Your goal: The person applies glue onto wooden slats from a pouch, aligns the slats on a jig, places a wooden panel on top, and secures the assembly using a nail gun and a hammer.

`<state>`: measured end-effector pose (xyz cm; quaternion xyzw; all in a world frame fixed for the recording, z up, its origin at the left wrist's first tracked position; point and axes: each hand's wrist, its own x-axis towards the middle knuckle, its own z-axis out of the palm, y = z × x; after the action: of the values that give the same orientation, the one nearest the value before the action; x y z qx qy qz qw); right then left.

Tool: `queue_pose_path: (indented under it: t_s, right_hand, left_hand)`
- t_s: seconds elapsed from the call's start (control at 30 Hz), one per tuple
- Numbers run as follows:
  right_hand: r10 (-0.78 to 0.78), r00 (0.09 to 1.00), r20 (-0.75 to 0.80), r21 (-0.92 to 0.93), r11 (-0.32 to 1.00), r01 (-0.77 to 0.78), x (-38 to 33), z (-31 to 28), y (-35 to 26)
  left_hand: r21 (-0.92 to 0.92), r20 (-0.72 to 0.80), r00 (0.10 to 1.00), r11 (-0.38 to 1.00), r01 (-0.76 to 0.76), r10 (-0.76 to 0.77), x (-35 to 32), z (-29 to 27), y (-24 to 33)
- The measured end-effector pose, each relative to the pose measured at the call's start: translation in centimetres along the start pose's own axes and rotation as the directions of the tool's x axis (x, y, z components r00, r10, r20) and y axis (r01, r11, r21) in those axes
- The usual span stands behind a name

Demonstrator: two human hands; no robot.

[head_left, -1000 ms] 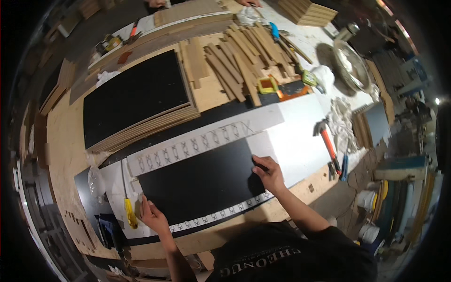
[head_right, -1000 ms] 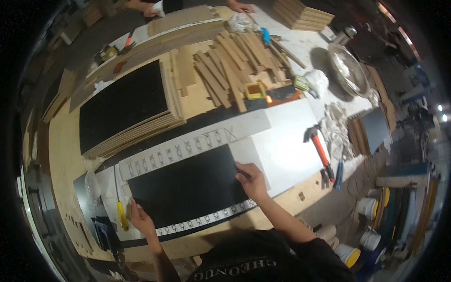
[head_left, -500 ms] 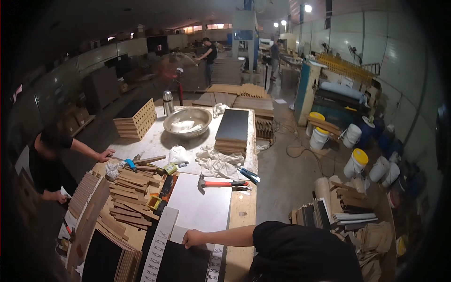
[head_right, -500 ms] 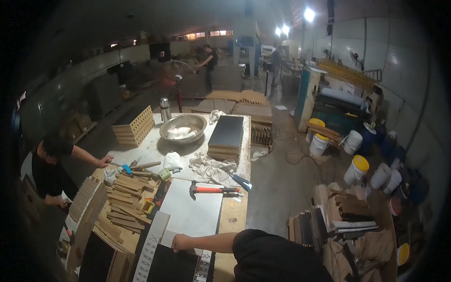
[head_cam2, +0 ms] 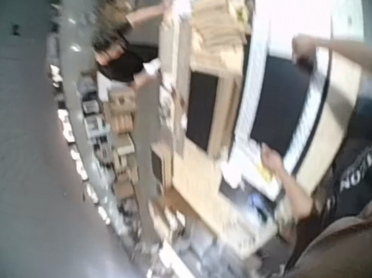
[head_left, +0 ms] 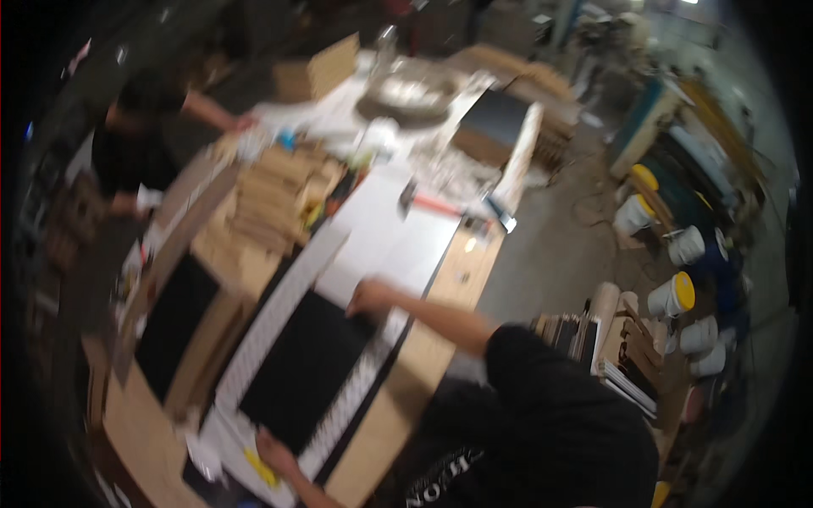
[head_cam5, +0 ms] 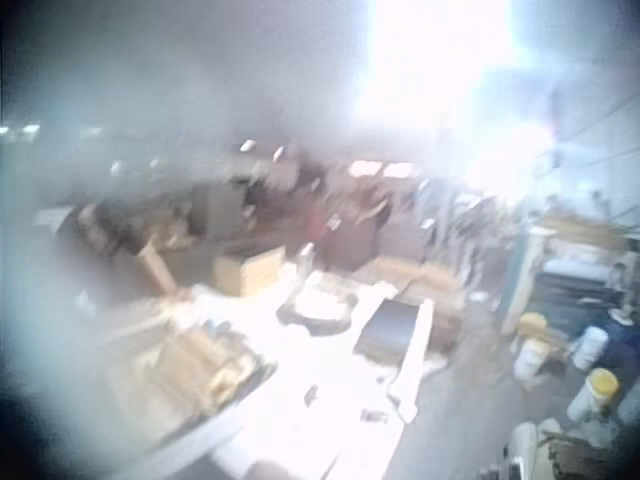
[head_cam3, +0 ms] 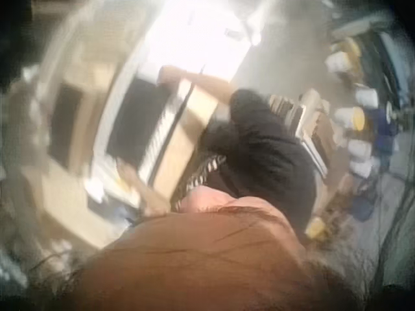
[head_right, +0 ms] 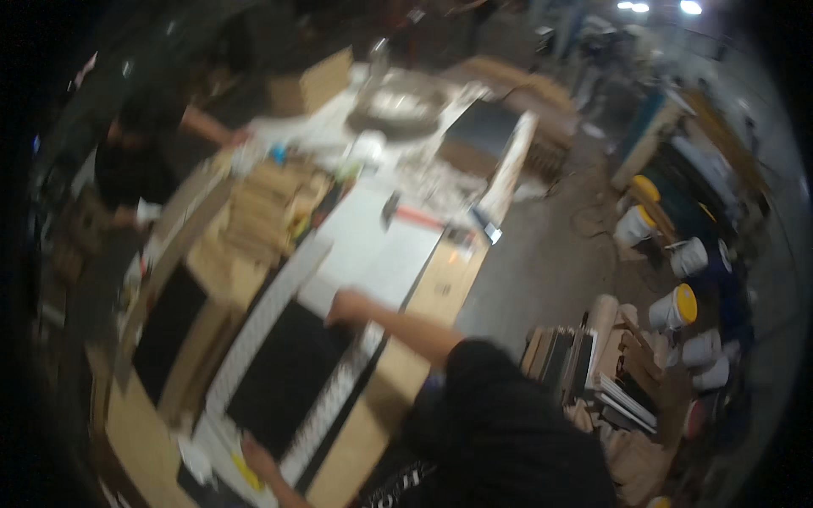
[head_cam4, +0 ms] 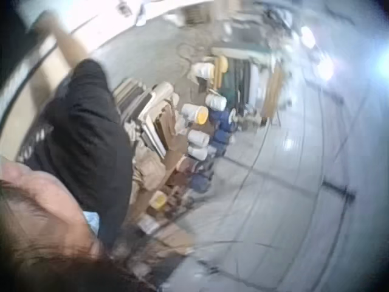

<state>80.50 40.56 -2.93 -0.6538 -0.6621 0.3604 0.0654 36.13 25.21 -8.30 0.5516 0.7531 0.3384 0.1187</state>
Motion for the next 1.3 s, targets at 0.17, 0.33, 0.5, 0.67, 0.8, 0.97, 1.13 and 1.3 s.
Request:
queue_pose_path:
  t_s: [0.17,0.33,0.5,0.67,0.8,0.97,1.13,1.3]
  right_hand:
    - [0.063,0.998,-0.003,0.350,0.935,-0.058,-4.5,-0.8,0.4]
    - [0.195,0.979,0.060,0.508,0.838,-0.199,-4.6,0.2,-0.1]
    - [0.062,0.991,-0.119,0.468,0.884,0.001,-6.0,0.8,-0.3]
    - [-0.561,0.807,-0.183,-0.072,0.827,0.558,-10.1,-0.2,1.5]
    - [-0.655,0.755,-0.031,-0.167,0.748,0.643,-7.4,1.5,3.7]
    - [-0.815,0.579,-0.027,-0.289,0.560,0.776,-6.8,1.5,2.7]
    - [-0.766,0.634,-0.112,-0.268,0.637,0.723,-8.2,1.0,2.6]
    - [-0.905,0.407,-0.124,-0.288,0.425,0.858,-6.0,2.9,0.5]
  left_hand:
    - [0.154,-0.089,0.996,0.988,-0.003,0.017,-0.3,-0.1,4.3]
    - [0.239,-0.152,0.988,0.968,0.076,-0.040,-1.4,-1.5,5.4]
    - [0.234,-0.029,0.994,0.966,0.114,-0.110,-0.6,-2.0,4.6]
    - [0.246,-0.035,0.936,0.910,-0.333,0.351,-3.3,-3.0,6.7]
    - [0.298,0.251,0.827,0.773,-0.561,0.503,-5.8,-4.9,7.8]
    - [0.384,0.428,0.828,0.757,-0.529,0.362,-5.7,-8.4,11.2]
    - [0.369,0.408,0.798,0.720,-0.588,0.443,-5.9,-7.5,10.7]
    - [0.273,0.576,0.797,0.877,-0.396,0.180,-5.1,-7.5,7.6]
